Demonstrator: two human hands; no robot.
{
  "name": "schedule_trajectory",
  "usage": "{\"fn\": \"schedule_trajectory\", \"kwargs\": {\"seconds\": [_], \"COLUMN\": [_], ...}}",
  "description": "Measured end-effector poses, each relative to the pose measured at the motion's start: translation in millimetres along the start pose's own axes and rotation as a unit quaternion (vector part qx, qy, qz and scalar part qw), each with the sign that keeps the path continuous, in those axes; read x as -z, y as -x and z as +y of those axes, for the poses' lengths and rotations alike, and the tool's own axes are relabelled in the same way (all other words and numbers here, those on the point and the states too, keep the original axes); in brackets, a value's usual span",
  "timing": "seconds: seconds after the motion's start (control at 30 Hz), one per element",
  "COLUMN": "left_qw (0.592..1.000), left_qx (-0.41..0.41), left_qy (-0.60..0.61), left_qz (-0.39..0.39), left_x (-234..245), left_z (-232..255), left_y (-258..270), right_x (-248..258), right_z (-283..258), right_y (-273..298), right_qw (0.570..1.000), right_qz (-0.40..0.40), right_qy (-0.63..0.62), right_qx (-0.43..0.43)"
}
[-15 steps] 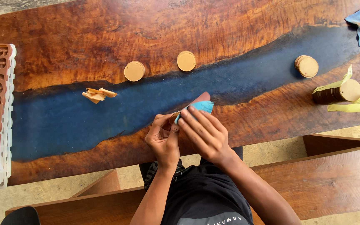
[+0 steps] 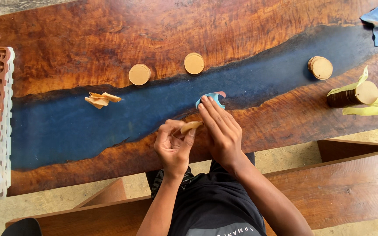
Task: The person sands small circular wooden discs using a blue sanding block on a wooden table with a blue resin inlay. They handle the discs one at a time, sanding the edges and flat surfaces, then placing them back on the table.
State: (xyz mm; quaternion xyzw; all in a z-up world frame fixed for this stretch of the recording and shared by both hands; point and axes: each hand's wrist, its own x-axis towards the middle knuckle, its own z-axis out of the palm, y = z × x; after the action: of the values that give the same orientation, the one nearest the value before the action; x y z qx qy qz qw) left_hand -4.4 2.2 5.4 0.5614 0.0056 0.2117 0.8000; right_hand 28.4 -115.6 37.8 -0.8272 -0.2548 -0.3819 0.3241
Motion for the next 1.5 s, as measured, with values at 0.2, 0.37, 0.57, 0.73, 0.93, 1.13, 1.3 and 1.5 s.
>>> {"fn": "schedule_trajectory", "kwargs": {"seconds": [0.2,0.37,0.57,0.73,0.93,1.13,1.3,1.5], "left_qw": [0.994,0.983,0.961,0.954,0.962,0.956,0.950,0.952], "left_qx": [0.097,0.166,0.222,0.235,0.230,0.244,0.222,0.222], "left_qy": [0.002,0.055,0.165,0.186,0.143,0.165,0.219,0.210], "left_qz": [0.040,0.049,0.011,0.001,-0.025,-0.016,0.016,0.030], "left_x": [-7,6,6,6,4,21,12,6], "left_z": [8,-15,1,2,-1,-23,1,1], "left_y": [-3,-1,-12,-15,-10,-5,-19,-14], "right_x": [0,-1,-9,-7,-6,-7,-9,-9], "right_z": [1,-12,-7,-10,-4,-10,-10,-4], "right_y": [4,6,11,5,0,8,12,11], "right_qw": [1.000,0.996,0.988,0.986,0.985,0.985,0.984,0.985], "right_qz": [0.022,-0.043,-0.109,-0.127,-0.128,-0.134,-0.145,-0.127], "right_qy": [-0.012,0.029,0.069,0.060,0.106,0.074,0.057,0.109], "right_qx": [-0.002,0.066,0.087,0.095,0.052,0.081,0.085,0.050]}}
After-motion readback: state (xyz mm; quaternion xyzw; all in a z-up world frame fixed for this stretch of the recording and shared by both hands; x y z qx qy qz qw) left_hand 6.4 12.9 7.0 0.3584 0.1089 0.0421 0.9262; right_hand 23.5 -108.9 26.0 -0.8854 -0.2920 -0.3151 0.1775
